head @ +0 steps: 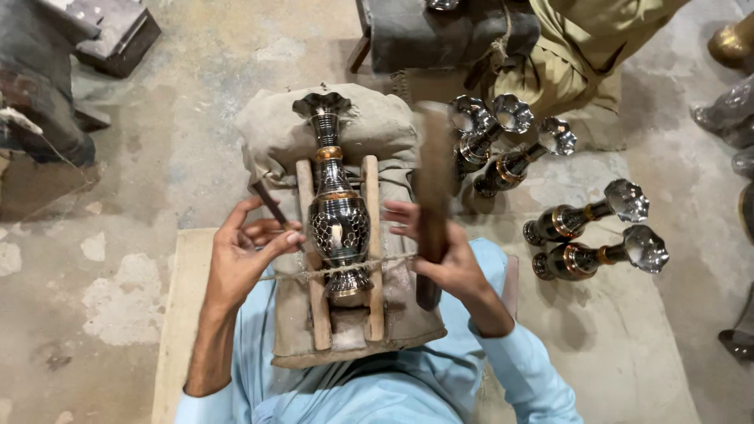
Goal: The person uses a hammer and chisel to engrave decorative patterns on a metal vessel clamped in a wooden jig. The person repeatedly strikes the chisel to create intricate designs on the vessel's surface.
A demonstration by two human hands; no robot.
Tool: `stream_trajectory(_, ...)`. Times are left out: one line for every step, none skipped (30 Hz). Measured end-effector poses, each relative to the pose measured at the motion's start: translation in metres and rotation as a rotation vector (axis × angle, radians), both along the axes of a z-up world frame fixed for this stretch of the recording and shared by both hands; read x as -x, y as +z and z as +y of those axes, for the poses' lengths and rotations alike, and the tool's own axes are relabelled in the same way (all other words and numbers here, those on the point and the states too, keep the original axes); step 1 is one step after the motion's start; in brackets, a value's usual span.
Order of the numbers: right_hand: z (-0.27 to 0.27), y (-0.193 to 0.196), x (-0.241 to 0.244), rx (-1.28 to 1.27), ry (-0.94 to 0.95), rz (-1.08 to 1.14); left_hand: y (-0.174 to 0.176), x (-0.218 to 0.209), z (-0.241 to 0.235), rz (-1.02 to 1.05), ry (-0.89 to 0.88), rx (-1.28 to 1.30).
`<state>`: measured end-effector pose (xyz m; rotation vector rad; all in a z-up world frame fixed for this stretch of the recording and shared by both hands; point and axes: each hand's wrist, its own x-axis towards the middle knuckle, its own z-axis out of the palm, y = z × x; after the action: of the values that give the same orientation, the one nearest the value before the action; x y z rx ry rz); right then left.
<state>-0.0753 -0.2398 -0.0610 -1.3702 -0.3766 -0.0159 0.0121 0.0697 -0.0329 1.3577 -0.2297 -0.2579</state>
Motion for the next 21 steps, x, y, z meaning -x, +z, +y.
stream_trajectory(-0.003,-0.006,0.006,-0.037,-0.021,-0.058,0.002,0.0,-0.004,-0.054,-0.01,-0.024)
stream_trajectory(-0.005,-0.014,0.011,-0.023,-0.056,-0.057,0.003,-0.001,-0.009,-0.108,-0.02,-0.048)
stream_trajectory(-0.005,-0.025,0.014,-0.008,-0.09,-0.056,0.005,-0.003,-0.013,-0.163,-0.03,-0.071)
stream_trajectory(-0.005,-0.036,0.019,0.006,-0.127,-0.052,0.007,-0.005,-0.018,-0.199,-0.056,-0.085)
stream_trajectory(-0.007,-0.046,0.025,0.0,-0.117,0.031,0.006,-0.008,-0.022,-0.236,-0.082,-0.098)
stream_trajectory(-0.008,-0.055,0.031,-0.007,-0.109,0.115,0.003,-0.011,-0.025,-0.271,-0.11,-0.111)
stream_trajectory(-0.013,-0.06,0.034,-0.013,-0.101,0.2,0.002,-0.014,-0.027,-0.32,-0.138,-0.121)
stream_trajectory(-0.019,-0.062,0.037,0.123,-0.174,0.204,0.001,-0.016,-0.03,-0.372,-0.166,-0.13)
stream_trajectory(-0.026,-0.059,0.039,0.261,-0.246,0.206,0.001,-0.019,-0.032,-0.424,-0.193,-0.139)
stream_trajectory(-0.033,-0.053,0.041,0.398,-0.322,0.21,0.001,-0.021,-0.033,-0.413,-0.224,-0.183)
stream_trajectory(-0.039,-0.044,0.042,0.42,-0.378,0.201,0.002,-0.024,-0.033,-0.402,-0.256,-0.227)
stream_trajectory(-0.046,-0.031,0.042,0.445,-0.431,0.19,0.003,-0.026,-0.033,-0.391,-0.284,-0.269)
stream_trajectory(-0.052,-0.016,0.042,0.47,-0.485,0.178,0.005,-0.028,-0.034,-0.428,-0.313,-0.282)
stream_trajectory(-0.054,-0.002,0.041,0.675,-0.513,0.023,0.007,-0.03,-0.033,-0.464,-0.338,-0.297)
stream_trajectory(-0.056,0.012,0.039,0.878,-0.533,-0.137,0.008,-0.033,-0.032,-0.5,-0.363,-0.313)
stream_trajectory(-0.055,0.025,0.039,1.08,-0.546,-0.301,0.01,-0.034,-0.033,-0.546,-0.392,-0.305)
stream_trajectory(-0.053,0.035,0.038,1.237,-0.5,-0.284,0.012,-0.036,-0.033,-0.592,-0.421,-0.297)
stream_trajectory(-0.052,0.044,0.036,1.391,-0.451,-0.271,0.014,-0.038,-0.033,-0.641,-0.447,-0.292)
stream_trajectory(-0.052,0.051,0.035,1.544,-0.399,-0.258,0.016,-0.039,-0.034,-0.665,-0.459,-0.306)
stream_trajectory(-0.052,0.055,0.035,1.559,-0.418,-0.285,0.017,-0.04,-0.036,-0.688,-0.474,-0.322)
stream_trajectory(-0.053,0.057,0.034,1.574,-0.437,-0.313,0.019,-0.041,-0.036,-0.712,-0.488,-0.339)
